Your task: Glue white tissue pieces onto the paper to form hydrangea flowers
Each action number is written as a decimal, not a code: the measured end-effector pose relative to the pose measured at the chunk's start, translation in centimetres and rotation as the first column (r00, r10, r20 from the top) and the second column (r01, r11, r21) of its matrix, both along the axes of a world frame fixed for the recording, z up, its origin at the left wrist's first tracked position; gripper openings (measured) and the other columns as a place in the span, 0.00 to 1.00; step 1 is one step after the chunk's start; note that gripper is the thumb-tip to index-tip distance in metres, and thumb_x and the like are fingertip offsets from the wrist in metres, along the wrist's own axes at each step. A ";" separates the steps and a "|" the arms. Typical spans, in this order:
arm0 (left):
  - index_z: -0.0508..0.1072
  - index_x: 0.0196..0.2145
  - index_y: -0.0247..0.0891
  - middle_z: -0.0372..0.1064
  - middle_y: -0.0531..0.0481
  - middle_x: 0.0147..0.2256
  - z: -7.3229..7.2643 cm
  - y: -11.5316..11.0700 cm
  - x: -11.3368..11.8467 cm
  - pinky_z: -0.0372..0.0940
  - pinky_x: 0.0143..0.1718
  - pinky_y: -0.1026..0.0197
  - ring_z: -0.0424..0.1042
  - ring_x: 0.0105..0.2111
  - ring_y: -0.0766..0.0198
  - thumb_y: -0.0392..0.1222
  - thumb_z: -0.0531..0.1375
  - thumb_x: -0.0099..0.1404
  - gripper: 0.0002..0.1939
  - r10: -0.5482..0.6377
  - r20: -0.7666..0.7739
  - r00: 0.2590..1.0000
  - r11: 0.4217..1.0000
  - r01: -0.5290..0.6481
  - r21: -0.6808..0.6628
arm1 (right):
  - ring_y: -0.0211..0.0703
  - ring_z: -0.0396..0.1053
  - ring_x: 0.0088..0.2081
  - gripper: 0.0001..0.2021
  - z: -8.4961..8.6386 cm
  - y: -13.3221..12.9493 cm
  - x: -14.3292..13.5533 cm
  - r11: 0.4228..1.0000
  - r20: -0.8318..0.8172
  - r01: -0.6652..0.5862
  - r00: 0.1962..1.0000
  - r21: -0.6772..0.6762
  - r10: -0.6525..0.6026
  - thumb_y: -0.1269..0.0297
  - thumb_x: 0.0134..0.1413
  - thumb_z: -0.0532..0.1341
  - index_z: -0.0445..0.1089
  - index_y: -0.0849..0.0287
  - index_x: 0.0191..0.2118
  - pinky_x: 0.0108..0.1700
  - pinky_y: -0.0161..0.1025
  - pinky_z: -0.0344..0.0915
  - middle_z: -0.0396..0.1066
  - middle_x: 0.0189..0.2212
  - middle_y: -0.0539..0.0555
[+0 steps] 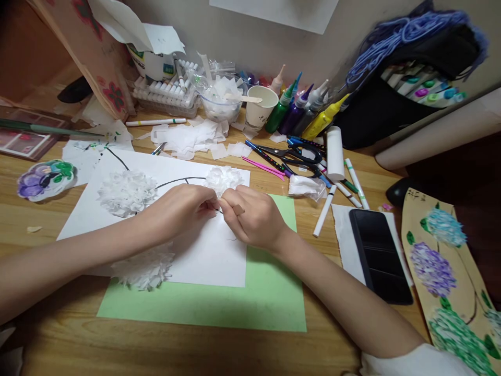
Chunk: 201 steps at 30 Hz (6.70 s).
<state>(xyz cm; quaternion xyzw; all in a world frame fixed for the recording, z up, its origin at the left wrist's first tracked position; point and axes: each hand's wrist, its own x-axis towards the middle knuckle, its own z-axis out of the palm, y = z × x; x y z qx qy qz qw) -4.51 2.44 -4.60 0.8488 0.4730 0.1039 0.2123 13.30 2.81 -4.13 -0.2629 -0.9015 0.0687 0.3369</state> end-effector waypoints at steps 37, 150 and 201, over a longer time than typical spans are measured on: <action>0.72 0.29 0.36 0.72 0.50 0.27 0.2 -0.4 0.1 0.58 0.30 0.63 0.68 0.27 0.64 0.30 0.53 0.56 0.08 0.011 0.053 0.999 0.999 -0.010 -0.031 | 0.37 0.54 0.20 0.13 -0.4 0.3 0.2 0.979 -0.068 -0.194 0.980 -0.060 0.190 0.70 0.60 0.45 0.57 0.57 0.25 0.23 0.35 0.52 0.58 0.17 0.48; 0.73 0.34 0.36 0.69 0.47 0.32 0.9 0.6 -0.3 0.59 0.33 0.64 0.67 0.34 0.63 0.35 0.52 0.64 0.10 -0.239 0.028 0.971 0.967 0.235 0.099 | 0.36 0.58 0.17 0.18 -1.5 -0.4 0.9 0.966 -0.521 -0.066 0.850 -0.250 -0.077 0.64 0.61 0.47 0.60 0.57 0.20 0.21 0.37 0.53 0.59 0.14 0.48; 0.73 0.32 0.37 0.73 0.52 0.30 0.1 0.5 -0.3 0.57 0.29 0.66 0.69 0.29 0.66 0.32 0.56 0.58 0.07 -0.119 0.113 0.986 0.993 0.118 0.017 | 0.35 0.56 0.18 0.13 -1.7 -0.1 0.1 0.999 -0.204 0.033 0.978 -0.042 -0.041 0.73 0.58 0.48 0.57 0.57 0.22 0.22 0.34 0.53 0.59 0.15 0.48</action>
